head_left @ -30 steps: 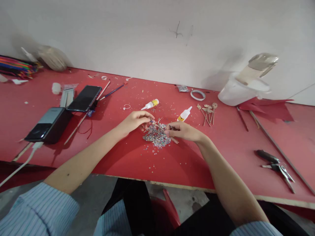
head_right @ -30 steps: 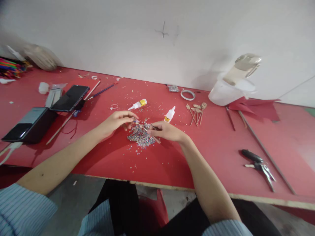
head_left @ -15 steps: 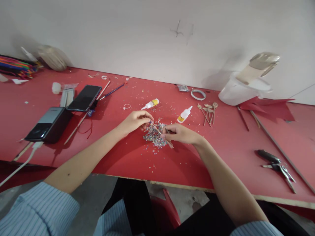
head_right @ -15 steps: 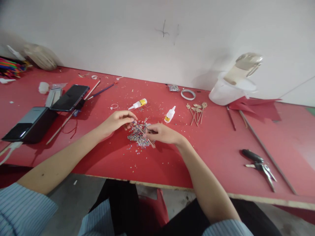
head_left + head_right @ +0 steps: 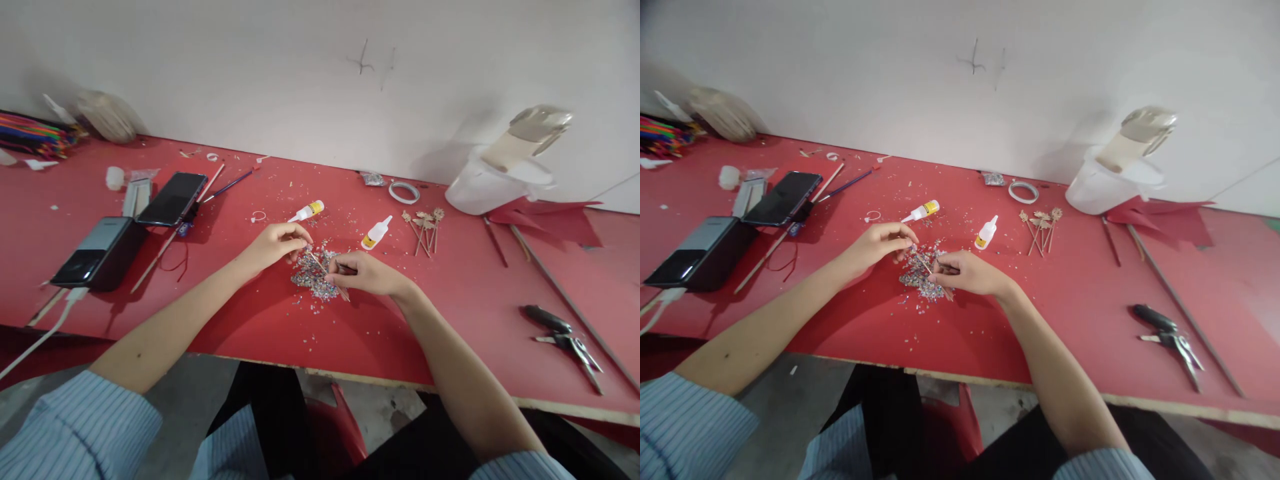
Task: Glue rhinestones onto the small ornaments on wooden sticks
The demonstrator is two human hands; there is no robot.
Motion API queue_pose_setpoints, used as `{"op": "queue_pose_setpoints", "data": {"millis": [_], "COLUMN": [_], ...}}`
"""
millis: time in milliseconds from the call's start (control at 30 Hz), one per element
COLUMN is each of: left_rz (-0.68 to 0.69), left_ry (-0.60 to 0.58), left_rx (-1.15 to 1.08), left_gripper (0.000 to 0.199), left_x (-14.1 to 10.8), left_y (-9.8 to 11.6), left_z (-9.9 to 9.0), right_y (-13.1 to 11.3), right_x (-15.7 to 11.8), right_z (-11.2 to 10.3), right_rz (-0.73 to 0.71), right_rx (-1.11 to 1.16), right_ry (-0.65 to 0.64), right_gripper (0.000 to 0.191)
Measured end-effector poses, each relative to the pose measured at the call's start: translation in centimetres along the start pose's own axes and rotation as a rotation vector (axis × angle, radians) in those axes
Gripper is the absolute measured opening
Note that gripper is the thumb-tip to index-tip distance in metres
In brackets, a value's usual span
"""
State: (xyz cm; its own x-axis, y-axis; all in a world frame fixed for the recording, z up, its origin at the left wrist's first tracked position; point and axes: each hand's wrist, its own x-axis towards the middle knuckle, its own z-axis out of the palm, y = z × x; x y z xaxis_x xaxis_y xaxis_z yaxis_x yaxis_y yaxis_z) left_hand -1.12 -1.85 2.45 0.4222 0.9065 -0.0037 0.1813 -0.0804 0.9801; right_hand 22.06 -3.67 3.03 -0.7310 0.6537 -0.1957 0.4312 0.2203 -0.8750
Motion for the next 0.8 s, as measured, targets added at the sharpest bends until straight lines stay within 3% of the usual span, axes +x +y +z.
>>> {"op": "queue_pose_setpoints", "data": {"millis": [467, 800], "left_rz": [-0.033, -0.024], "left_ry": [-0.012, -0.021], "left_rx": [-0.026, -0.012], "left_gripper": [0.016, 0.016], "left_x": [0.13, -0.02], "left_y": [-0.05, -0.04], "left_z": [-0.10, -0.14], "right_y": [0.18, 0.17], "right_x": [-0.03, 0.01], "right_z": [-0.14, -0.21], "right_rz": [-0.006, 0.030], "right_rx": [0.076, 0.012], "right_ry": [-0.008, -0.013], "right_gripper": [0.032, 0.033]}}
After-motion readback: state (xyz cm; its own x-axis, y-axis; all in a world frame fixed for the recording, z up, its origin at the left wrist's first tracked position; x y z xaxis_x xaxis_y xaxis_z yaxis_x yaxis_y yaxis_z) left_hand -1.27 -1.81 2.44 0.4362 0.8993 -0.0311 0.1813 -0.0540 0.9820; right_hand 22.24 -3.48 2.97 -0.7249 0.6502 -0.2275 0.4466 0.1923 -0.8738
